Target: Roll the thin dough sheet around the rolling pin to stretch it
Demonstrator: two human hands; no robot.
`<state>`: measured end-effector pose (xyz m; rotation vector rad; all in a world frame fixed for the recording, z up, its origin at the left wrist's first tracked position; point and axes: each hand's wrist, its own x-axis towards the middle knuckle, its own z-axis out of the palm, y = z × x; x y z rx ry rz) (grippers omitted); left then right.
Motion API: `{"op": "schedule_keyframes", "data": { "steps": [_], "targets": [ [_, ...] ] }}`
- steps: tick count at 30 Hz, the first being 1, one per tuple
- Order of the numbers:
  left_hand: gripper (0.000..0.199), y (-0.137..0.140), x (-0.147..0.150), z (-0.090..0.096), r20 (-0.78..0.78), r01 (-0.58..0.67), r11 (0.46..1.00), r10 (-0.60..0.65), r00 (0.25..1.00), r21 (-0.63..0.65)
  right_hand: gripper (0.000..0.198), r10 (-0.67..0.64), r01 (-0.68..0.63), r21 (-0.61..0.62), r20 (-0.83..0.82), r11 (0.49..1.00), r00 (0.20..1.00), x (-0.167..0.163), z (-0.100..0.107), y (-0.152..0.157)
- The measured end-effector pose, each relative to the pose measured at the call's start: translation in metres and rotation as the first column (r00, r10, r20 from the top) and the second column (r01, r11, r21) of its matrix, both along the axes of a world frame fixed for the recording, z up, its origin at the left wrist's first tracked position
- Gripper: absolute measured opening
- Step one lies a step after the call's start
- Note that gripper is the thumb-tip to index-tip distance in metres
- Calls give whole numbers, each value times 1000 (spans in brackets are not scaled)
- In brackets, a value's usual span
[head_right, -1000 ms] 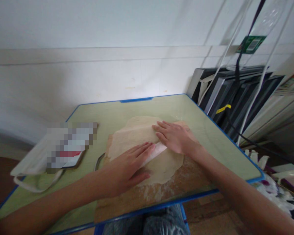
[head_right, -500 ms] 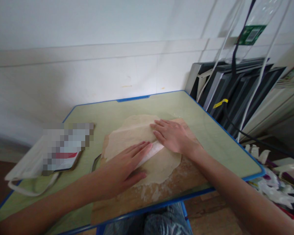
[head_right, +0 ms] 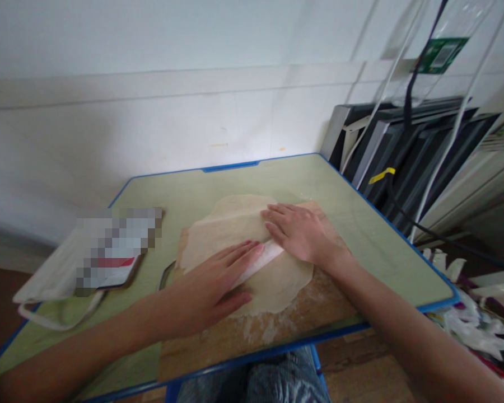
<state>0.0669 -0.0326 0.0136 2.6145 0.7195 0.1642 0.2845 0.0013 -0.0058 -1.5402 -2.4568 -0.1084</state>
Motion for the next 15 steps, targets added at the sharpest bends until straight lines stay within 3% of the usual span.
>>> {"op": "schedule_keyframes", "data": {
  "steps": [15],
  "targets": [
    [63,0,-1,-2,17,2,1000,-2,1000,2,45,-2,2,-16,5,1000,1000,0,1,-1]
  ]
}}
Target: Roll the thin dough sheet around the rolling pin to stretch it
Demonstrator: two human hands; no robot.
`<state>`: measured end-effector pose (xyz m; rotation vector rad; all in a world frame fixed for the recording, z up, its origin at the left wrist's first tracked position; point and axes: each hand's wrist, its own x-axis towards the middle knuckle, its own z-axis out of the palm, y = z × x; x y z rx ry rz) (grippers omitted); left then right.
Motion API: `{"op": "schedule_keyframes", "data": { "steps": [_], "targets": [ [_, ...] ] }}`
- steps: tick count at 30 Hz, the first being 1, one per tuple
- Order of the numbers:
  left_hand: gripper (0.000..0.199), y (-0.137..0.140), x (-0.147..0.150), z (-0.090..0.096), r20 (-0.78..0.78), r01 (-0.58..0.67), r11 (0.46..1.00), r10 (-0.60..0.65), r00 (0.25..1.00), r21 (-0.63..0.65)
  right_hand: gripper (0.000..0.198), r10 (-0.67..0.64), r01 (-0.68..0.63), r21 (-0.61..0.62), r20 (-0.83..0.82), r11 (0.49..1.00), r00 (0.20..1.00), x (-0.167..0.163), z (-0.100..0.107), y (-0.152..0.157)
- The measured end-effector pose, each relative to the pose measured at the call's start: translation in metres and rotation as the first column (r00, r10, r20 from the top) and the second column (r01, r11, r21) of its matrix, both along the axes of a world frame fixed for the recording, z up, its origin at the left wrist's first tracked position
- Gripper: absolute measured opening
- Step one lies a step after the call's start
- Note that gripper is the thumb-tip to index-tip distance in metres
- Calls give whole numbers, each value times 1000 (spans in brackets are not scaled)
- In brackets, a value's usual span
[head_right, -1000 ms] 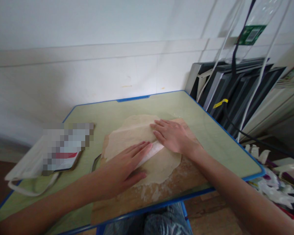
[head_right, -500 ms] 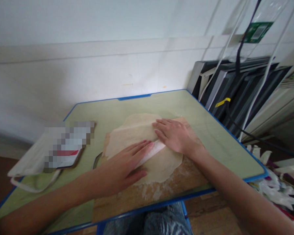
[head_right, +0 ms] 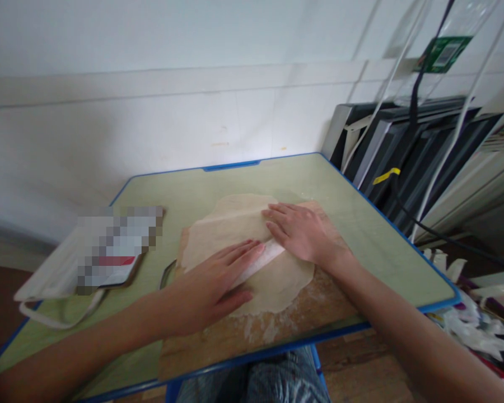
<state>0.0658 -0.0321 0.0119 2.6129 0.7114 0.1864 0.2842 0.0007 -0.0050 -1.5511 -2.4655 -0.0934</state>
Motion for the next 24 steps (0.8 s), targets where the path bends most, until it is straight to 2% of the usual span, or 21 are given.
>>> {"op": "schedule_keyframes", "data": {
  "steps": [24],
  "targets": [
    [63,0,-1,0,18,7,999,-6,1000,-35,43,7,-6,9,-24,1000,1000,1,0,0]
  ]
}}
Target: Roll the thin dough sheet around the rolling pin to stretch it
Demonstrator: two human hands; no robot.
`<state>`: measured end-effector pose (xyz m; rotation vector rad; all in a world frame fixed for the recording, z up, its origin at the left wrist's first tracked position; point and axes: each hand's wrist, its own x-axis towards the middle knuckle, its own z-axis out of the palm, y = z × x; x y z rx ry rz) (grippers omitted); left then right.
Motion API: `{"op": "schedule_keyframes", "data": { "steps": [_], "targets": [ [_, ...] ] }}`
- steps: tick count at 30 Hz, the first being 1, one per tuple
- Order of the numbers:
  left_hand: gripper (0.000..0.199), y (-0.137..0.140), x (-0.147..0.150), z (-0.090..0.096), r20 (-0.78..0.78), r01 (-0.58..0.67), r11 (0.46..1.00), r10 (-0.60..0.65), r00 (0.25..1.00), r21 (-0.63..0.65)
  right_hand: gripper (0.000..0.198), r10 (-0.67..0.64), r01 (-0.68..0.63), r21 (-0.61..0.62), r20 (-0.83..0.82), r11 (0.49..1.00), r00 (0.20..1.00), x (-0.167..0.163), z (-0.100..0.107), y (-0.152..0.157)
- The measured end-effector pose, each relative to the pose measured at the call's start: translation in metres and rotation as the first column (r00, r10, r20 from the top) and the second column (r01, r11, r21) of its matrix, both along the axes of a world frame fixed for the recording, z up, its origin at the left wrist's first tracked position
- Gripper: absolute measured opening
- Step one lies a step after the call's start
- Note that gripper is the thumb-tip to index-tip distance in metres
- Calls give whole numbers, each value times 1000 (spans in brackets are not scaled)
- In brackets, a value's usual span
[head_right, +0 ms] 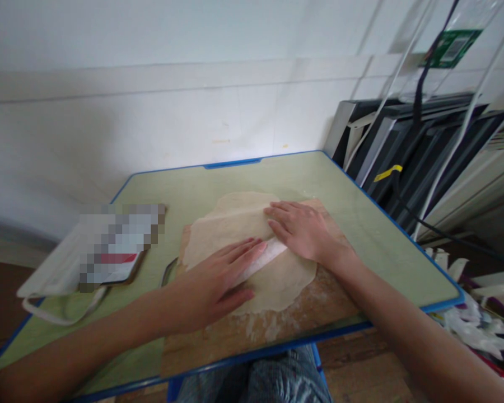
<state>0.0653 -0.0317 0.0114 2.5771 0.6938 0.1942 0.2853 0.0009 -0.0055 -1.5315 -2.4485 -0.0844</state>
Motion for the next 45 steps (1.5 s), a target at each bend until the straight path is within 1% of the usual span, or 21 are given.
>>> {"op": "schedule_keyframes", "data": {
  "steps": [13,23,33,45],
  "targets": [
    [63,0,-1,-1,7,-1,1000,1,1000,-8,44,-2,2,-10,-31,1000,1000,0,1,0],
    [62,1,-2,-2,18,4,1000,-4,1000,11,42,4,-4,-9,-55,1000,998,1,0,0],
    [61,1,-1,-1,10,-3,1000,3,1000,-5,42,5,-6,-20,-74,1000,997,2,-2,0],
    [62,2,-2,-3,20,5,1000,-5,1000,-9,43,5,-6,-18,-70,1000,998,2,-1,1]
  ]
}}
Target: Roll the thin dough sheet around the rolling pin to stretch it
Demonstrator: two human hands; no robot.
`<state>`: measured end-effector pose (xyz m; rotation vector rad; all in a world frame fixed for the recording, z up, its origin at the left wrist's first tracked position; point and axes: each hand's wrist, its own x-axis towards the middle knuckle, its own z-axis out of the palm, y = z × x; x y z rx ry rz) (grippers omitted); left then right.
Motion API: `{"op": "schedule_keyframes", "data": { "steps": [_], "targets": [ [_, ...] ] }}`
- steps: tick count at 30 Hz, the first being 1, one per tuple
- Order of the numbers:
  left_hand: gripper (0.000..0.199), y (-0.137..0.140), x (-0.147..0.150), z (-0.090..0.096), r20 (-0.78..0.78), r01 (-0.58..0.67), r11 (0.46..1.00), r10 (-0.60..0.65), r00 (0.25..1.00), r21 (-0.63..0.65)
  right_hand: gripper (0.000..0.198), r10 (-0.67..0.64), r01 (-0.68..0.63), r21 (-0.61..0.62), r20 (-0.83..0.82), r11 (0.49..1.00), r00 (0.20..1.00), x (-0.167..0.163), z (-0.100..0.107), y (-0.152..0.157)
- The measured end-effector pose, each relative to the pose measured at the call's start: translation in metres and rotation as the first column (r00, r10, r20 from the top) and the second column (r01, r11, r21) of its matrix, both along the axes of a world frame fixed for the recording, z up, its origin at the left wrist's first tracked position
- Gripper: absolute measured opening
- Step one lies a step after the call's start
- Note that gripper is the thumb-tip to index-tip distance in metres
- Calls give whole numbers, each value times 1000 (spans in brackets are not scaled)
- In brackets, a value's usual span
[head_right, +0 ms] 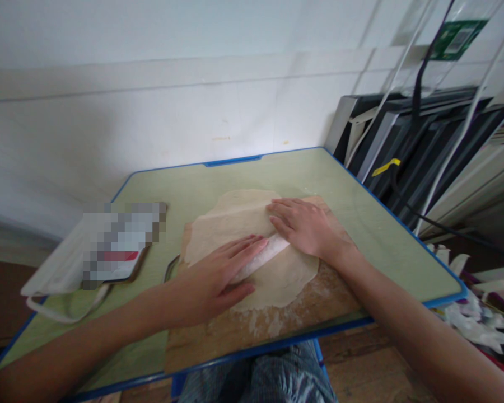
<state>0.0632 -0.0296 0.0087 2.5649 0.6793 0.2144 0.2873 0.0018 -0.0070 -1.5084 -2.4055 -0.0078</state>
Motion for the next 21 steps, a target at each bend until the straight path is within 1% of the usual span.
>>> {"op": "schedule_keyframes", "data": {
  "steps": [5,11,18,21],
  "targets": [
    [61,0,0,-1,22,-9,1000,9,1000,-10,43,10,-10,11,-8,1000,1000,1,-1,1],
    [61,0,0,0,13,-7,1000,7,1000,-3,45,5,-5,11,3,1000,1000,0,0,0],
    [66,-5,5,5,-60,-5,999,7,998,32,51,8,-9,10,99,1000,995,1,-2,-4],
    [64,-8,5,7,-80,-8,998,13,997,57,53,8,-9,9,110,1000,994,2,-3,-6]
  ]
}}
